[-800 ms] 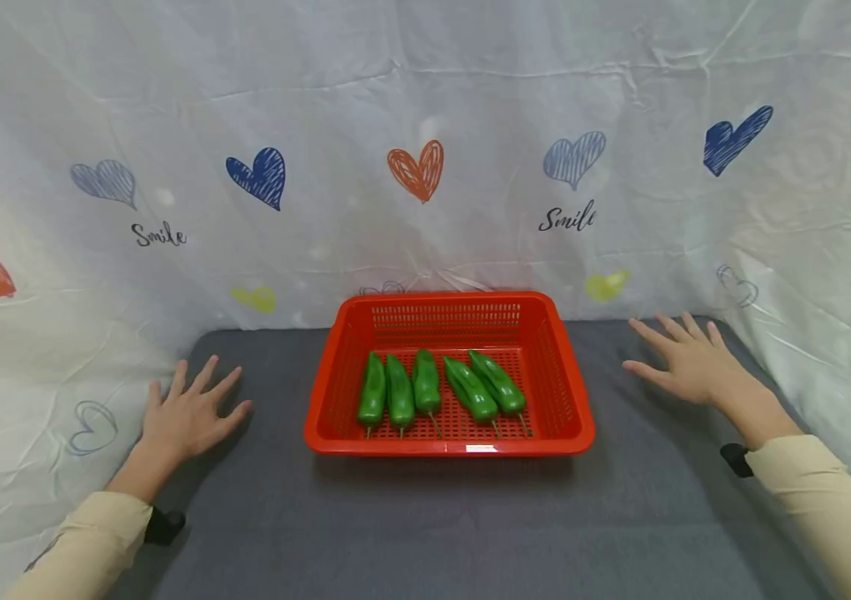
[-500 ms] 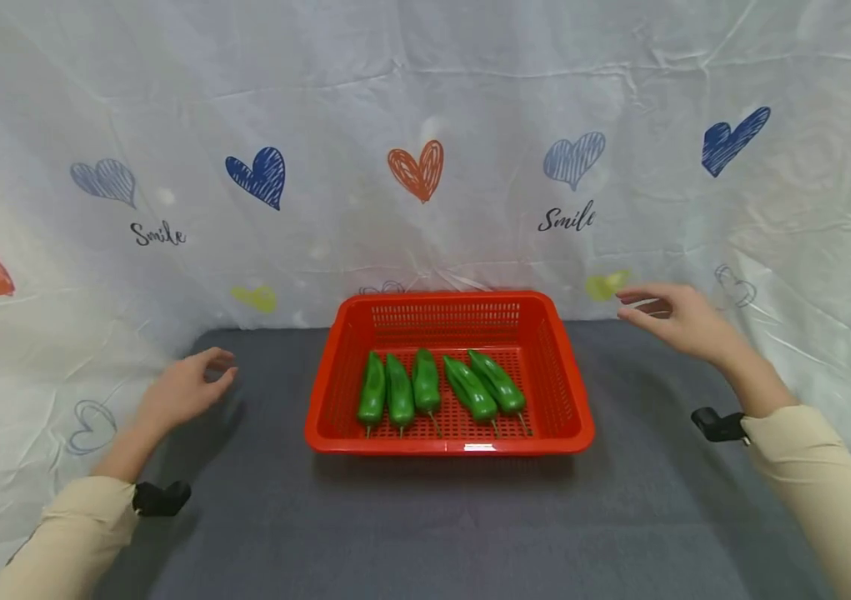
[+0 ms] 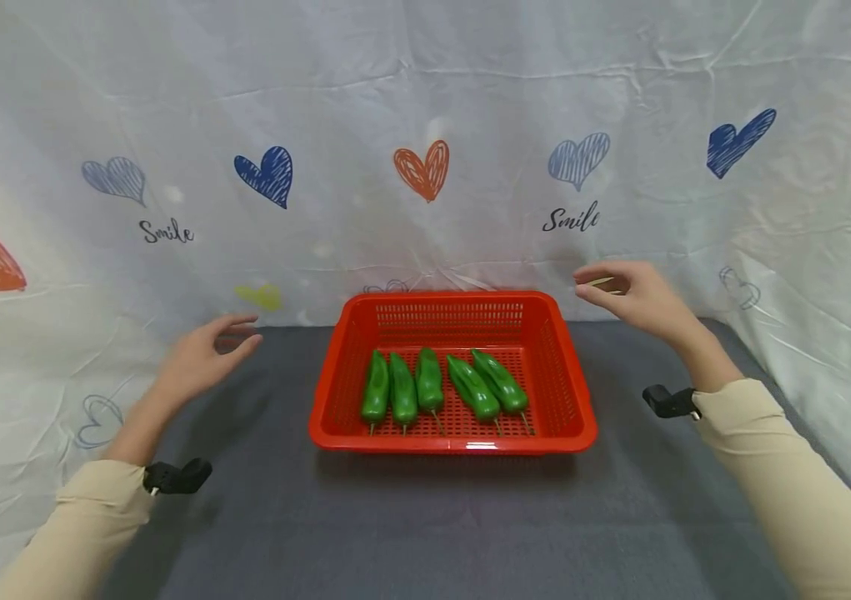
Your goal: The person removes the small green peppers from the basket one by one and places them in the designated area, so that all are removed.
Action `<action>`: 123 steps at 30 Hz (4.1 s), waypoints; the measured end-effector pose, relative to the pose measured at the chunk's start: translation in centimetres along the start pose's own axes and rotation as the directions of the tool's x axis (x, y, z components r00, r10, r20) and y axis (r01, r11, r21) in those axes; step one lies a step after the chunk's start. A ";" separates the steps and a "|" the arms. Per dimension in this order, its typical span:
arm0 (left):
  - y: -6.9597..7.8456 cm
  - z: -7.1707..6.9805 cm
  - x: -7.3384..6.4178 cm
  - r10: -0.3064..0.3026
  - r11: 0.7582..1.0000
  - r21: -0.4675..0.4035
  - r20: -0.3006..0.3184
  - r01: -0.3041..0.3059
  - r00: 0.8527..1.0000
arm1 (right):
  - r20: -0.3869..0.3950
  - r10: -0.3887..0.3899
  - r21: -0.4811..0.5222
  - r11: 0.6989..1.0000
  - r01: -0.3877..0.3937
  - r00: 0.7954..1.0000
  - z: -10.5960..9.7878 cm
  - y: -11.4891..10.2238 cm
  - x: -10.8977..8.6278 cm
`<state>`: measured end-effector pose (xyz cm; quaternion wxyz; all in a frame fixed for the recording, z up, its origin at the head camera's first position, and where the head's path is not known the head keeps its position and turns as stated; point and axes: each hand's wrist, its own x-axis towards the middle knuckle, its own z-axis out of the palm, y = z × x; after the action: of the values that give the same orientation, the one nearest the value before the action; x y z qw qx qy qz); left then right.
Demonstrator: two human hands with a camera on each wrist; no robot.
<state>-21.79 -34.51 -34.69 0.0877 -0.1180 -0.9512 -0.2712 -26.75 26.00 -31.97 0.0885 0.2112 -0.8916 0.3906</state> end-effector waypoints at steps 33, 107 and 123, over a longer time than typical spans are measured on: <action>2.4 6.6 1.2 0.307 0.919 -0.268 0.024 -0.290 0.951 | 0.205 -0.043 0.256 0.967 -0.011 0.978 8.0 -4.3 6.0; 4.9 9.5 0.4 0.304 0.821 -0.499 -0.028 -0.277 0.952 | 0.503 0.353 0.117 0.876 -0.467 0.789 14.7 -0.8 5.9; 2.7 10.9 1.1 0.313 0.797 -0.538 -0.019 -0.274 0.950 | 0.506 0.376 0.119 0.861 -0.494 0.776 14.9 -0.6 5.8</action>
<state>-23.20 -26.23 -42.19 0.0587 -0.2931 -0.8106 -0.5036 -31.55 12.96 -39.86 -0.2483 0.0944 -0.8553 0.4448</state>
